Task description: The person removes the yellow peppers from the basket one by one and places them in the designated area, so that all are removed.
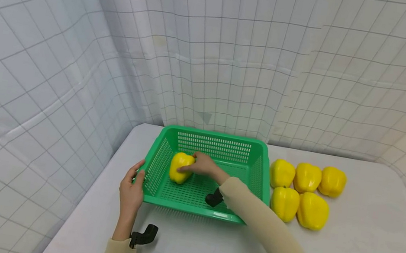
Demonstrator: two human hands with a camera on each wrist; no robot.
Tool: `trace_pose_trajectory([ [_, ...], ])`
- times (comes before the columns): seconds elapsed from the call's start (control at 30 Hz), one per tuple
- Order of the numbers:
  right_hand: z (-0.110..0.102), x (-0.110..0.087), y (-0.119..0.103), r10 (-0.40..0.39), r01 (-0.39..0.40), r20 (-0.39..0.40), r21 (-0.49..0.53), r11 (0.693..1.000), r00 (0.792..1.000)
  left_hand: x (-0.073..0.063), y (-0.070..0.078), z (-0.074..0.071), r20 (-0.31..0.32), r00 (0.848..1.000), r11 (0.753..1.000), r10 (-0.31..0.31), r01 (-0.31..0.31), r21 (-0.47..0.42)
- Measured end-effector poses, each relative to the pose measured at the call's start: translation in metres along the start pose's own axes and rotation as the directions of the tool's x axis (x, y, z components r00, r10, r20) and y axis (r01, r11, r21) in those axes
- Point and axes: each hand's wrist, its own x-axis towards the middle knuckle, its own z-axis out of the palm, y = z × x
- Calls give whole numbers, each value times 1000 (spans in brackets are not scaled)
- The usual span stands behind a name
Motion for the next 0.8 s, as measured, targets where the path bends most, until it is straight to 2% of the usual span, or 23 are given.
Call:
trace_pose_trajectory([
  [0.1,-2,-2,0,-8,9,21,-25,1000,1000,0,-2,0,-2,1000,1000,5,-5,2],
  [0.23,-4,-6,0,-8,8,42,-10,1000,999,0,-2,-1,2,1000,1000,8,-8,7],
  [0.53,-17,-17,6,31,-40,119,77,996,992,2,-1,-1,3,1000,1000,1,-1,-2],
  [0.7,-29,-24,7,18,-28,133,78,997,991,2,-1,-1,-10,1000,1000,10,-9,25],
  [0.8,-35,-31,7,9,-27,140,127,992,990,2,-2,0,-3,1000,1000,10,-10,17],
])
